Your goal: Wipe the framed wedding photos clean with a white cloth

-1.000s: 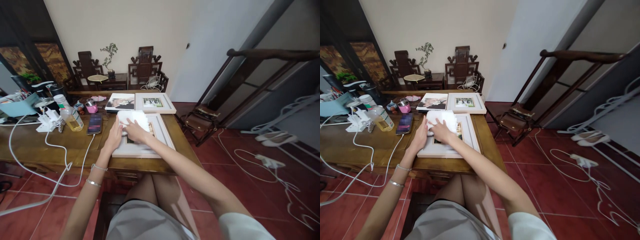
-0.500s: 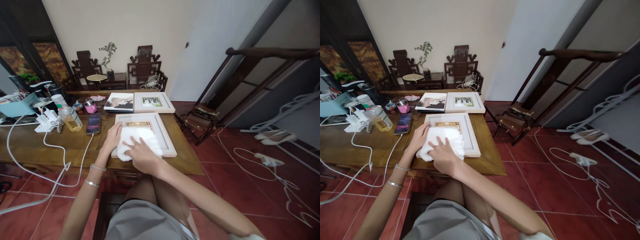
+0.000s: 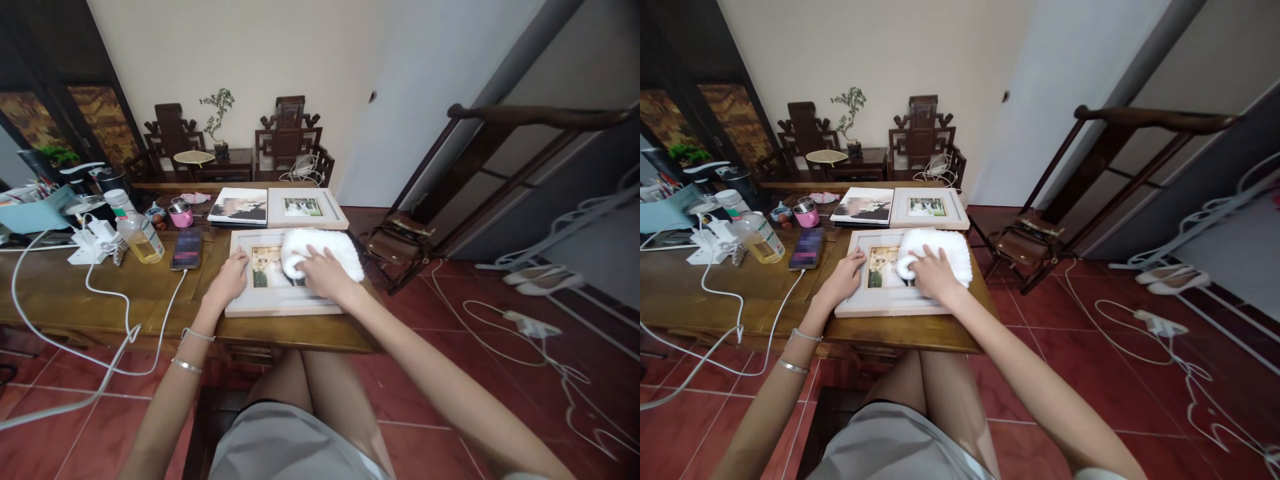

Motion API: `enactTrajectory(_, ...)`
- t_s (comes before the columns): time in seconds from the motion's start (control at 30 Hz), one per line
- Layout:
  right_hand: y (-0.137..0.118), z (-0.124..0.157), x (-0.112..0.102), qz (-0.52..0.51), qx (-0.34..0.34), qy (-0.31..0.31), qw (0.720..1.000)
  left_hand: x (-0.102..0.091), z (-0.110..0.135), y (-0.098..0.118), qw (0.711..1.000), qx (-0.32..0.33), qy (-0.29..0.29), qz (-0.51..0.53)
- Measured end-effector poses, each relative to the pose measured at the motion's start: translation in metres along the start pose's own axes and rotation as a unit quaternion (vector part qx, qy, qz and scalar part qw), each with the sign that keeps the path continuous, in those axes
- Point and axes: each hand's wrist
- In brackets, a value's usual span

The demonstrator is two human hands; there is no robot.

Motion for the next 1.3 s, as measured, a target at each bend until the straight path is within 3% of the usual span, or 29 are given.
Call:
enactTrajectory(0.13,0.014,-0.047,-0.007,0.019,0.005,0.058,0.998,0.000,-0.003,-0.005,1.000,0.009,-0.002,-0.001)
enactTrajectory(0.23,0.013,-0.048,-0.003,0.046,-0.019,0.058,0.997,0.001,-0.005,-0.008,1.000,0.003,0.004,0.000)
enactTrajectory(0.4,0.002,0.019,0.011,0.038,-0.105,-0.004,0.994,0.001,-0.006,-0.005,1.000,0.000,0.015,-0.008)
enactTrajectory(0.5,0.011,0.062,0.006,-0.025,-0.159,-0.054,0.986,0.000,-0.005,-0.002,0.999,-0.010,0.015,-0.026)
enactTrajectory(0.57,0.023,0.075,-0.004,-0.067,-0.154,-0.043,0.985,0.000,-0.004,-0.002,0.999,-0.017,0.011,-0.031)
enactTrajectory(0.67,0.040,0.063,-0.021,-0.064,-0.080,0.052,0.993,0.002,-0.003,-0.003,1.000,-0.008,0.013,-0.019)
enactTrajectory(0.73,0.044,0.038,-0.028,-0.016,-0.033,0.120,0.992,0.003,-0.002,-0.004,1.000,-0.002,0.022,-0.009)
enactTrajectory(0.8,0.040,0.008,-0.029,0.034,-0.015,0.145,0.989,0.004,-0.001,-0.006,1.000,-0.002,0.030,-0.007)
enactTrajectory(0.9,0.022,-0.028,-0.018,0.060,-0.025,0.082,0.994,0.005,-0.002,-0.010,1.000,0.000,0.029,-0.010)
enactTrajectory(0.97,0.005,-0.032,-0.008,0.061,-0.022,0.034,0.997,0.005,-0.003,-0.012,1.000,-0.001,0.027,-0.009)
enactTrajectory(1.07,-0.022,-0.004,-0.001,0.055,-0.024,-0.020,0.998,0.007,-0.005,-0.012,1.000,-0.010,0.030,-0.003)
enactTrajectory(1.2,-0.043,0.055,-0.007,0.008,-0.090,-0.083,0.992,0.009,-0.004,-0.010,0.999,-0.010,0.029,0.015)
enactTrajectory(1.3,-0.045,0.067,-0.008,-0.042,-0.153,-0.087,0.984,0.008,-0.002,-0.008,1.000,-0.011,0.015,0.022)
Point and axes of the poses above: each hand's wrist, its own z-axis away from the middle knuckle, its own x-axis out of the palm, y = z × x, and after that the axes turned 14 degrees about -y, right-handed
